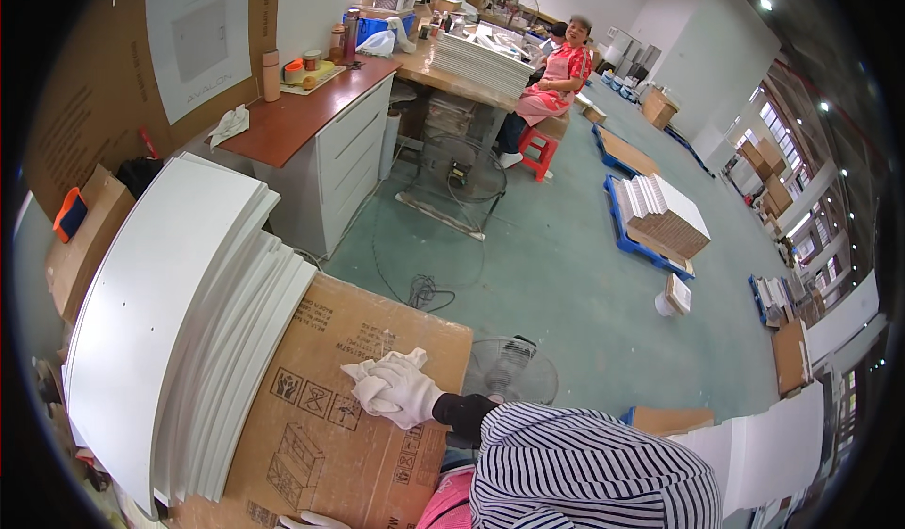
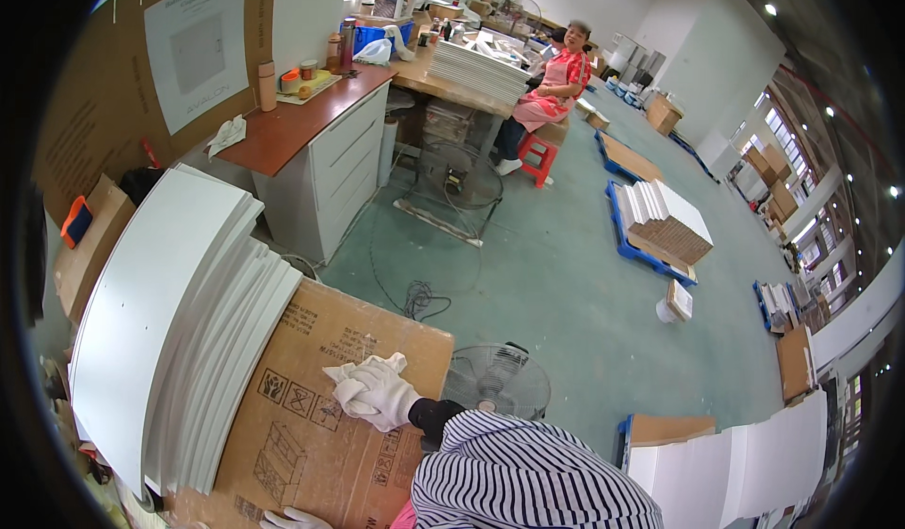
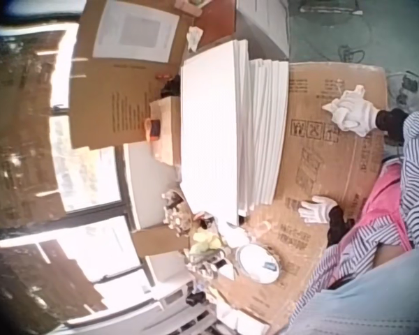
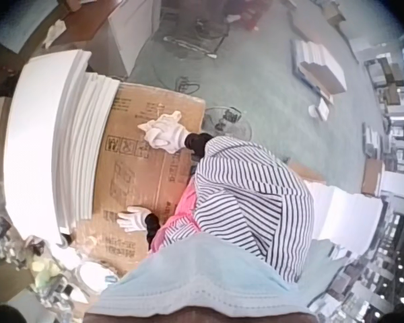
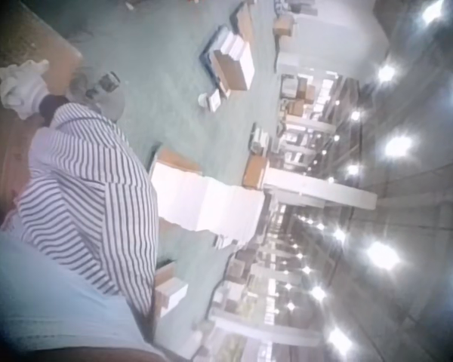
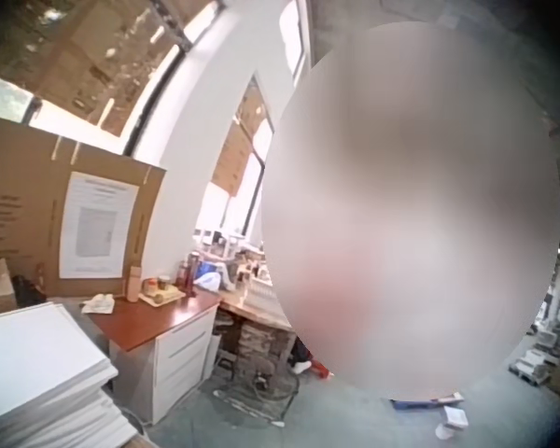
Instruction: Taking white furniture panels from a workbench and stacking them onto a larger palletized stack on the floor.
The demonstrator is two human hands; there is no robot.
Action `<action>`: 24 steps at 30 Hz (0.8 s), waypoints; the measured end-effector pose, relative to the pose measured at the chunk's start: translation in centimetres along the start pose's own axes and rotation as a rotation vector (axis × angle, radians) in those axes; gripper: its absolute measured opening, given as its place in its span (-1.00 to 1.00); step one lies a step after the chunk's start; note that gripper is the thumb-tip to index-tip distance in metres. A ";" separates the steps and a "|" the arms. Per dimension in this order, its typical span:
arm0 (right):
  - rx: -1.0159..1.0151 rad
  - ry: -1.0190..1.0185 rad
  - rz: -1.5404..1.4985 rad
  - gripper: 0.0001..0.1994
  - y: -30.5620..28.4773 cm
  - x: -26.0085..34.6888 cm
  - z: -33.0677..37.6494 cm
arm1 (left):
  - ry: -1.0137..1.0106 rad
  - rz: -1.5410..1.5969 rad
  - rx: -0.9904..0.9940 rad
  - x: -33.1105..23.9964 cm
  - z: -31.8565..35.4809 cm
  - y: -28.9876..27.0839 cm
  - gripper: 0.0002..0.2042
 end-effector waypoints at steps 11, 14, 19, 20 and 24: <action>-0.052 0.005 0.001 -0.57 -1.0 1.0 -0.9 | 0.009 -0.004 -0.049 0.1 0.1 -0.2 -0.56; -0.032 0.055 0.004 -0.54 -0.6 0.5 -0.5 | 0.006 0.005 -0.048 0.0 0.2 -0.1 -0.56; 0.025 0.045 0.048 -0.42 0.2 -0.3 0.4 | 0.006 0.012 -0.018 -0.1 0.2 -0.1 -0.56; -0.002 0.033 0.060 -0.45 0.0 -0.2 0.3 | 0.004 0.009 -0.006 -0.1 0.2 -0.1 -0.56; 0.110 0.114 -0.010 -0.55 -1.1 0.8 -1.1 | -0.015 -0.009 0.103 -0.2 -0.1 -1.1 -0.56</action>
Point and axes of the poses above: each hand's wrist, its own z-axis away from the middle knuckle, its own y-axis out of the palm, x = y × z, the point moved 2 cm from there along -z, towards the middle knuckle, and after that the axes turned 1 degree about -x, right-handed, at the moved point
